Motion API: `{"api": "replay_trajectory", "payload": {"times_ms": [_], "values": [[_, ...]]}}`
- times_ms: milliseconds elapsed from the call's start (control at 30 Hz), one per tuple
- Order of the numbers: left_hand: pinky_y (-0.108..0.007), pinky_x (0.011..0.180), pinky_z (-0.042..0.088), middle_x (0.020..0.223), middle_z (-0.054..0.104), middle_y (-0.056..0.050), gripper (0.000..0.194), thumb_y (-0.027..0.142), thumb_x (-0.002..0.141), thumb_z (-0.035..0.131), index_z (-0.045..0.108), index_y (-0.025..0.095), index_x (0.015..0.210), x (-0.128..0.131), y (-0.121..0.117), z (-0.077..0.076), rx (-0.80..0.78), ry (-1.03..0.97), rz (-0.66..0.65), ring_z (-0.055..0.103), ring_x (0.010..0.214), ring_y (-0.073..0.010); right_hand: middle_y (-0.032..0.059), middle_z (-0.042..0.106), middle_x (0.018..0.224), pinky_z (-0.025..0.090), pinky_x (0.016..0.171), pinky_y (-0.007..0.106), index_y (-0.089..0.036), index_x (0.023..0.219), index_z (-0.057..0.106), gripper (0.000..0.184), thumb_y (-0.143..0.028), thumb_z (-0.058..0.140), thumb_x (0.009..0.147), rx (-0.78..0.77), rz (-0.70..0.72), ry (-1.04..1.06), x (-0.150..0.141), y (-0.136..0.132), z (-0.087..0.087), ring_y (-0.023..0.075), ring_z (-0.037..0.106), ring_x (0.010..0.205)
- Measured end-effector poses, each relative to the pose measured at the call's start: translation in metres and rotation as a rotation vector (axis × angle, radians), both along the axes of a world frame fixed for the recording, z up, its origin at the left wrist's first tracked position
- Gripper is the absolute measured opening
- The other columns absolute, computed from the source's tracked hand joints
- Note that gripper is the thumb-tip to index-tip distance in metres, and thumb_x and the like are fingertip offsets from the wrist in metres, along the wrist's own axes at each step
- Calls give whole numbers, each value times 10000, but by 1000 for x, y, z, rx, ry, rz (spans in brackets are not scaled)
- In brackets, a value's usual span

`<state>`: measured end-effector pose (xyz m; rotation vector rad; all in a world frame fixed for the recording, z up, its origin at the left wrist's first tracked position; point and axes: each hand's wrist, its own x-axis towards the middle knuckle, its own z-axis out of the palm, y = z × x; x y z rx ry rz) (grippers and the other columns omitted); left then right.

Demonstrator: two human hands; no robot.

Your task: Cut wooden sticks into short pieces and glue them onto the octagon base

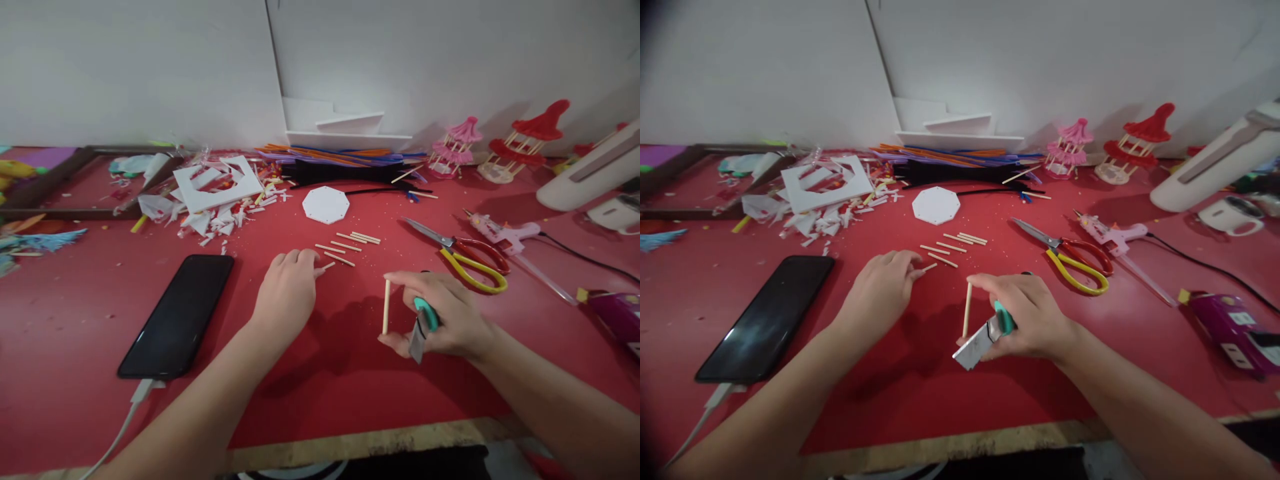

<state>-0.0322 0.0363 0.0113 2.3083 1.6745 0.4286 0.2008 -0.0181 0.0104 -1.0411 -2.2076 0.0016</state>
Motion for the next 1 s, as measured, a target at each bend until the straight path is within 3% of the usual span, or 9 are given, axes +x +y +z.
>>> {"api": "replay_trajectory", "payload": {"times_ms": [100,200,300,400,600,833,1000], "values": [[-332,811,496,982,680,-86,237,183,960,420,635,164,1057,8,-10,5,-89,-236,-110,637,893,-212,-44,628,656,488,559,237,-173,1188,529,606,-487,734,712,67,-4,9,-5,0,-2,108,576,520],[-242,673,481,765,628,-9,199,232,960,436,620,164,933,18,-24,11,-403,-752,-240,593,697,-135,-33,633,671,513,580,252,-158,1207,514,631,-483,741,717,101,-7,18,-8,-2,-4,115,579,525],[-228,632,455,685,574,18,185,276,923,526,595,151,804,24,-34,14,-665,-1003,-293,541,639,-114,-36,626,672,525,584,256,-171,1222,505,601,-500,700,758,66,-2,28,-10,-3,-3,115,585,526],[-238,645,454,692,597,5,183,273,905,562,616,141,791,24,-38,17,-793,-1061,-291,545,653,-119,-42,611,653,528,571,259,-185,1247,492,610,-517,680,771,40,60,44,-10,-3,0,129,607,552],[-236,636,459,695,633,-12,176,275,887,606,658,134,796,20,-37,20,-855,-1112,-295,575,649,-124,-9,668,735,541,594,276,-188,1303,473,650,-471,704,765,-6,129,92,-10,-2,1,144,636,600],[-202,624,451,697,640,4,138,251,876,640,658,137,799,20,-39,17,-814,-1087,-297,563,645,-97,4,667,737,543,596,276,-144,1283,479,602,-458,671,807,18,160,80,-10,-2,2,140,627,595],[-213,590,446,688,642,-11,161,276,855,659,665,126,796,22,-41,14,-792,-1027,-256,557,620,-106,-15,652,718,527,590,265,-173,1278,464,586,-503,644,829,-45,157,40,-7,-3,6,134,615,593]]}}
